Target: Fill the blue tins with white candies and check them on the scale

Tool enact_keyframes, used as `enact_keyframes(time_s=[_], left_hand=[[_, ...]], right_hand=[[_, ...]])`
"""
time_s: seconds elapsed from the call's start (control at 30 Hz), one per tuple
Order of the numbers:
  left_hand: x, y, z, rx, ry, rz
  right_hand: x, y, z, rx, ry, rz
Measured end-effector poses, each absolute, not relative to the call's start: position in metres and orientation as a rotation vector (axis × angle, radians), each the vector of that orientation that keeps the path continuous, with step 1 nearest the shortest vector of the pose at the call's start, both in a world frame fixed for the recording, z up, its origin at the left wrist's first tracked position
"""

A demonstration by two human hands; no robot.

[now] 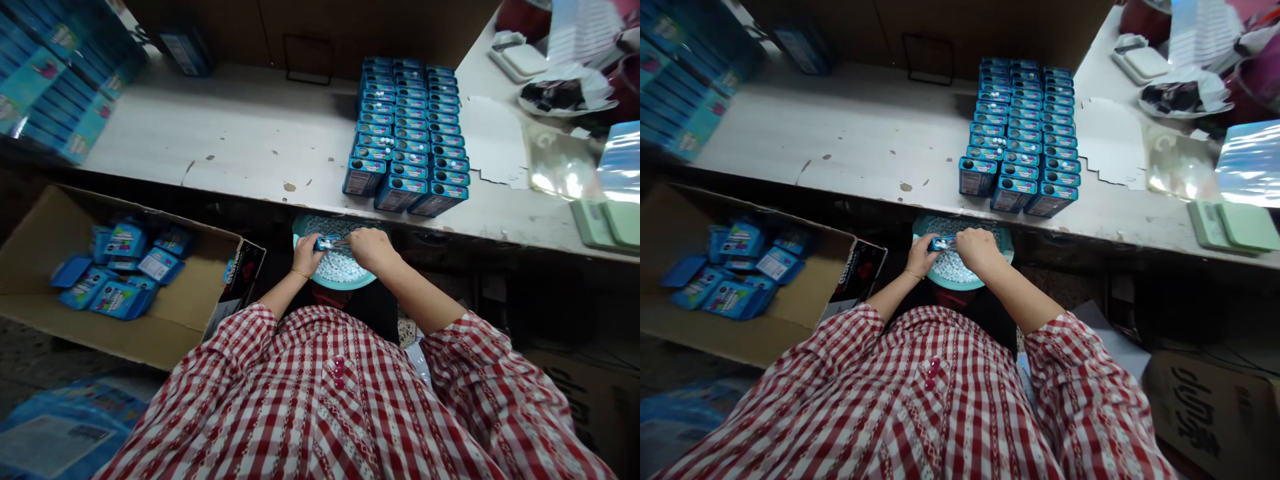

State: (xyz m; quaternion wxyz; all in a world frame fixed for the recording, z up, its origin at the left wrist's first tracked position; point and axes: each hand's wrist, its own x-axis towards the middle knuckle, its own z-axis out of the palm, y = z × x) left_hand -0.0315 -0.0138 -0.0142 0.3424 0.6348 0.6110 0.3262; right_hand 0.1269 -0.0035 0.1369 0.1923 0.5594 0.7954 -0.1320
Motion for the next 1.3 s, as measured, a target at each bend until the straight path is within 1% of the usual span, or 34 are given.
enact_keyframes(time_s=[0.07,0.13,0.23,0.33,0.43,0.53,0.63,0.8,0.9,0.97,1.03,1.1,1.2,1.3], left_hand=[[-0.034,-0.014,-0.014,1.603,1.611,0.872],[-0.040,-0.016,-0.013,1.549,1.640,0.911],[-0.054,-0.018,-0.012,1.476,1.676,0.982],[-0.068,-0.019,-0.012,1.407,1.698,1.054],[-0.078,-0.020,-0.013,1.357,1.711,1.113],[-0.082,-0.022,-0.012,1.320,1.687,1.164],[-0.085,-0.022,-0.010,1.284,1.690,1.180],[-0.085,-0.018,-0.010,1.323,1.706,1.146],[-0.077,-0.015,-0.009,1.369,1.734,1.094],[-0.068,-0.014,-0.008,1.410,1.726,1.056],[-0.057,-0.013,-0.007,1.464,1.688,1.020],[-0.048,-0.013,-0.008,1.523,1.648,0.988],[-0.040,-0.013,-0.009,1.597,1.632,0.934],[-0.037,-0.014,-0.010,1.644,1.635,0.894]], right_hand=[[0.136,-0.004,0.139,1.582,2.238,-0.362],[0.154,-0.006,0.130,1.646,2.212,-0.360],[0.181,-0.009,0.090,1.806,2.093,-0.399],[0.181,-0.012,0.031,1.908,1.946,-0.676],[0.159,-0.013,-0.019,1.945,1.938,-0.833],[0.141,-0.009,-0.046,1.980,1.973,-0.974],[0.144,-0.004,-0.053,2.012,2.014,-1.135],[0.175,-0.004,-0.034,2.093,2.029,-1.316],[0.190,-0.004,-0.002,2.152,2.064,-1.501],[0.192,-0.001,0.025,2.127,2.107,-1.535],[0.188,0.001,0.054,2.033,2.206,-1.357],[0.178,0.002,0.080,1.918,2.290,-1.052],[0.158,0.002,0.110,1.741,2.261,-0.652],[0.137,0.000,0.127,1.630,2.211,-0.449]])
